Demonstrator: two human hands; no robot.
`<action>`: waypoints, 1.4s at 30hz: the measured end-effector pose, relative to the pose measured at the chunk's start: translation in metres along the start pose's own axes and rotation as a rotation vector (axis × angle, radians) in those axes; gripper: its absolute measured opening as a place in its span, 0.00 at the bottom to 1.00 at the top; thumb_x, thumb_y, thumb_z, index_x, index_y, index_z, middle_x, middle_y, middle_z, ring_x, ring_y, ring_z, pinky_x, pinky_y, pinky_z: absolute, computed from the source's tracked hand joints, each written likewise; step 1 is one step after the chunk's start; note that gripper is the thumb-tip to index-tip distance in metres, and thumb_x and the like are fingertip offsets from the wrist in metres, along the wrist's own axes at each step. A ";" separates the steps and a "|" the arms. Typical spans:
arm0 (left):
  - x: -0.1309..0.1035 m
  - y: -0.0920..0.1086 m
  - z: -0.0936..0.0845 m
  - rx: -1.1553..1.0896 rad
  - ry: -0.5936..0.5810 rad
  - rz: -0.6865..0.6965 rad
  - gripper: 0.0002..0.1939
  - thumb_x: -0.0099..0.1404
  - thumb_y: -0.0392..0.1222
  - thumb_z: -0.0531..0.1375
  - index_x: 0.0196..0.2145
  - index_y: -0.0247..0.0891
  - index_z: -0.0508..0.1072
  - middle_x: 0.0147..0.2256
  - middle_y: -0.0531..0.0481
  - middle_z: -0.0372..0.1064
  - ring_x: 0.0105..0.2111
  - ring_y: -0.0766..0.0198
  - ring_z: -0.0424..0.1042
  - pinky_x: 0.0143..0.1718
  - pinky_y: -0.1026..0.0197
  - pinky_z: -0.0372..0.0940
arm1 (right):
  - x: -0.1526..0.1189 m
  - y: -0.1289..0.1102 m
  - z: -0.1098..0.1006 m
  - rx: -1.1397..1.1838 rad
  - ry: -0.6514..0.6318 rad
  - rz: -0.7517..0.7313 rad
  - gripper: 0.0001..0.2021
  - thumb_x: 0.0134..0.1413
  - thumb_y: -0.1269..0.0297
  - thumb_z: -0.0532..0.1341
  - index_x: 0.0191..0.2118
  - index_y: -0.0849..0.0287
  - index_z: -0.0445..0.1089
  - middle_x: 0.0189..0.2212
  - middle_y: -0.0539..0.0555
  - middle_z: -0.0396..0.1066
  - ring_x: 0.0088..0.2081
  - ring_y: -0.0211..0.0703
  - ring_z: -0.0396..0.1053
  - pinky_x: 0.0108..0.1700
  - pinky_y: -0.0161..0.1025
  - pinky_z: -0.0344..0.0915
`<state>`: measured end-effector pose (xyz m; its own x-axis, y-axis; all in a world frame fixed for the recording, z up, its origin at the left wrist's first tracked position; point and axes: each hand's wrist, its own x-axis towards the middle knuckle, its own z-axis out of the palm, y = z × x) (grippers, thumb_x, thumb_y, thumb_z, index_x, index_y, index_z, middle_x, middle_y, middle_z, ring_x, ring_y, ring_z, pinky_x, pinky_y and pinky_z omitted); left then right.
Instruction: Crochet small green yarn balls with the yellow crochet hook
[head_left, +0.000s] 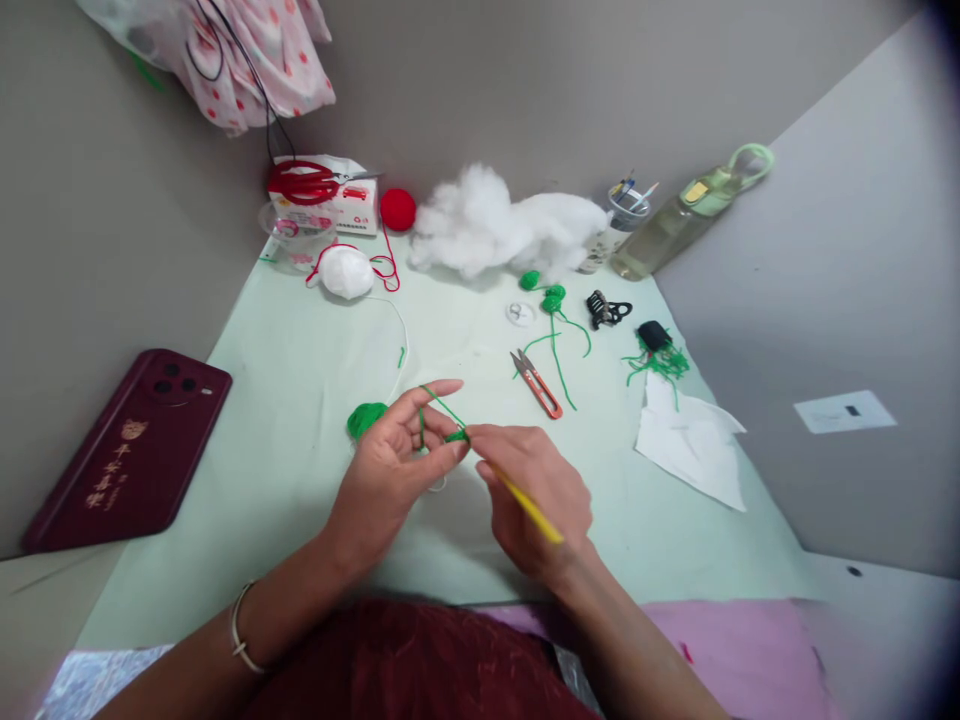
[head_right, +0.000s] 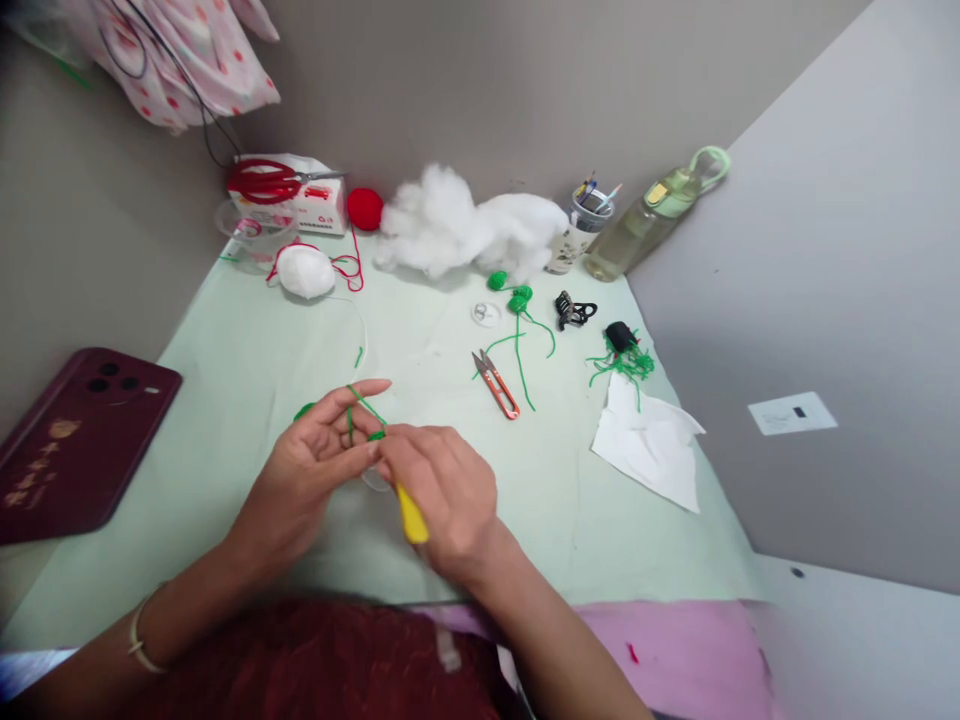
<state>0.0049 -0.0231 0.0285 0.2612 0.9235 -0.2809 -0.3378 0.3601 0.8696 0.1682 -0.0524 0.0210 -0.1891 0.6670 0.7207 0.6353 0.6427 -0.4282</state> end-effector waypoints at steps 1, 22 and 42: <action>0.000 0.000 0.001 -0.053 -0.019 -0.043 0.26 0.61 0.41 0.74 0.56 0.44 0.77 0.32 0.56 0.70 0.30 0.68 0.63 0.35 0.65 0.61 | -0.002 0.000 0.002 -0.057 0.004 -0.047 0.16 0.68 0.75 0.60 0.57 0.54 0.75 0.44 0.58 0.83 0.43 0.47 0.80 0.42 0.43 0.79; 0.005 0.006 -0.001 -0.297 -0.111 -0.274 0.19 0.62 0.40 0.72 0.51 0.36 0.83 0.18 0.64 0.50 0.19 0.74 0.44 0.36 0.65 0.67 | 0.002 0.000 -0.001 0.107 0.073 0.137 0.16 0.68 0.76 0.61 0.52 0.51 0.80 0.44 0.56 0.82 0.43 0.45 0.80 0.42 0.42 0.78; 0.005 0.002 -0.013 0.040 -0.142 -0.066 0.18 0.64 0.46 0.71 0.52 0.48 0.83 0.37 0.52 0.70 0.40 0.62 0.67 0.43 0.60 0.61 | 0.010 0.012 -0.003 0.911 0.091 0.725 0.10 0.72 0.59 0.61 0.42 0.51 0.81 0.38 0.51 0.82 0.33 0.37 0.76 0.39 0.38 0.72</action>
<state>-0.0059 -0.0159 0.0235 0.4079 0.8690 -0.2802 -0.2797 0.4111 0.8676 0.1762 -0.0392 0.0248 0.0754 0.9830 0.1676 -0.2066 0.1798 -0.9618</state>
